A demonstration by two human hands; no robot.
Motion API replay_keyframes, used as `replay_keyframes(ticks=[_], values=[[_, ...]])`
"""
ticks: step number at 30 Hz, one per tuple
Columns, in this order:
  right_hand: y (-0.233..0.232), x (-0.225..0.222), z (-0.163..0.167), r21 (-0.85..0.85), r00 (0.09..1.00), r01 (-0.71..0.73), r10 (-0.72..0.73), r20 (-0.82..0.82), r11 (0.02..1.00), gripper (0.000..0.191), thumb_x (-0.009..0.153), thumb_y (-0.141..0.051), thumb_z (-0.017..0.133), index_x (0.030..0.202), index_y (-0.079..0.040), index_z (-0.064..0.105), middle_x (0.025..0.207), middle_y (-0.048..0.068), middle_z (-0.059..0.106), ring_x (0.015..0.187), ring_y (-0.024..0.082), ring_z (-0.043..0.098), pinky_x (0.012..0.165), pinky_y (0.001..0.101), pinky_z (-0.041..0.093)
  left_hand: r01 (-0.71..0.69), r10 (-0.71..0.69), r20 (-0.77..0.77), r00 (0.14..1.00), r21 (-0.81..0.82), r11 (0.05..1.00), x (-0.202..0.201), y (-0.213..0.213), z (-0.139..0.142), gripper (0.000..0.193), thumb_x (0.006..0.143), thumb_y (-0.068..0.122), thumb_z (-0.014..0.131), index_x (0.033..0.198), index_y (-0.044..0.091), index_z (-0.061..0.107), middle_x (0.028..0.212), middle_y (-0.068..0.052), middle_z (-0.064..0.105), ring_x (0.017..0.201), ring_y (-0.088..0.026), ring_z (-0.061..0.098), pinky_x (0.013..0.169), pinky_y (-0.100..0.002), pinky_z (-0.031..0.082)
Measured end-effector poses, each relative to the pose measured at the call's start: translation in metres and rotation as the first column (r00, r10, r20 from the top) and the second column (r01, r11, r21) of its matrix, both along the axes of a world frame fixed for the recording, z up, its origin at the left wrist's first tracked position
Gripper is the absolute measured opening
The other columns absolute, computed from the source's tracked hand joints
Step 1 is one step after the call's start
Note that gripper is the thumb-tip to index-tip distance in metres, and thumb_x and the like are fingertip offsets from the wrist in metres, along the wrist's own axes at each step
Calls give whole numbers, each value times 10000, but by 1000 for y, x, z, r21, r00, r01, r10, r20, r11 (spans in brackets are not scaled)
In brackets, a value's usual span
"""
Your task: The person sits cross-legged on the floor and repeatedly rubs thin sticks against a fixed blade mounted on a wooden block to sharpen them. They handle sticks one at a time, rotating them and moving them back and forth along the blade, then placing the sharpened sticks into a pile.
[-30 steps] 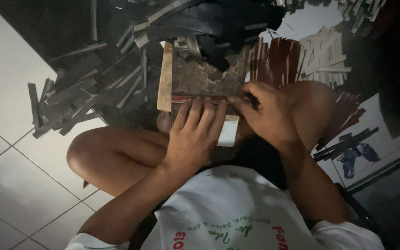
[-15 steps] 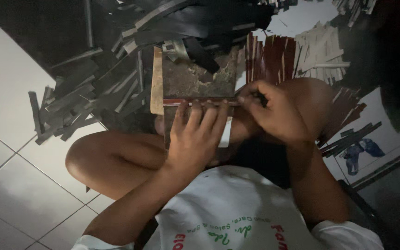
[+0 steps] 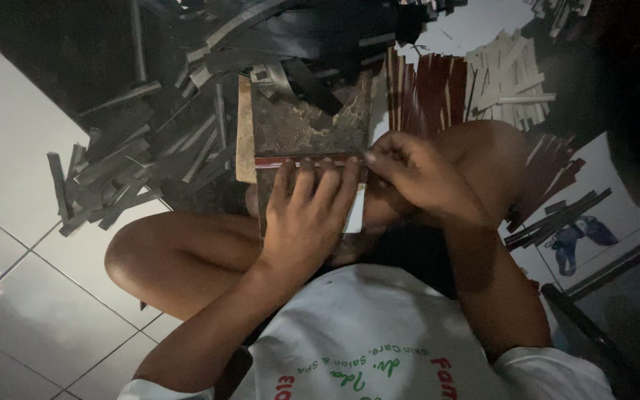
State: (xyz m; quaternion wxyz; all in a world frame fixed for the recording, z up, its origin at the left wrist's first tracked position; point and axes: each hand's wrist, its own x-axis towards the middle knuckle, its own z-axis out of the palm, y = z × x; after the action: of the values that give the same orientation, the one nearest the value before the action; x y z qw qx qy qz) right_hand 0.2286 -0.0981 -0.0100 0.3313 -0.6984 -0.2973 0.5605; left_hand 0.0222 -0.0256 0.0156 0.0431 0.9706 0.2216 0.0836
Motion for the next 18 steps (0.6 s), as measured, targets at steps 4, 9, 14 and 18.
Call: replay_keyframes(ticks=[4,9,14,18], values=[[3,-2,2,-218,994,19,5,109,976,222,991,-246,605,1003,-40,685,820,14,688,741,102,637,666,269,536,11,-11,28,1000,-14,1000,1,2,0,527,930,232,608,1441,108,580,1229,-107,600,1161,-302,595,1041,-516,523],[-1,1,-9,145,998,9,0,-59,989,220,1024,-215,642,1020,3,674,903,29,663,821,93,597,721,272,520,6,-6,34,999,-4,1000,0,2,-1,555,917,223,640,1460,111,599,1204,-76,599,1110,-276,601,1047,-502,528],[-3,7,-19,99,993,-67,57,100,993,218,1030,-229,615,1026,-20,674,867,31,675,777,107,615,697,283,523,-15,14,93,996,6,1000,2,2,-6,500,910,235,656,1394,116,629,1190,-69,603,1107,-269,616,1036,-498,528],[-1,7,-25,43,974,-81,70,216,996,246,1039,-256,621,1001,-20,678,846,45,684,746,120,618,674,304,519,-22,26,124,992,-37,999,4,4,-7,477,927,230,653,1392,121,642,1124,-45,601,1070,-261,619,1024,-504,525]])
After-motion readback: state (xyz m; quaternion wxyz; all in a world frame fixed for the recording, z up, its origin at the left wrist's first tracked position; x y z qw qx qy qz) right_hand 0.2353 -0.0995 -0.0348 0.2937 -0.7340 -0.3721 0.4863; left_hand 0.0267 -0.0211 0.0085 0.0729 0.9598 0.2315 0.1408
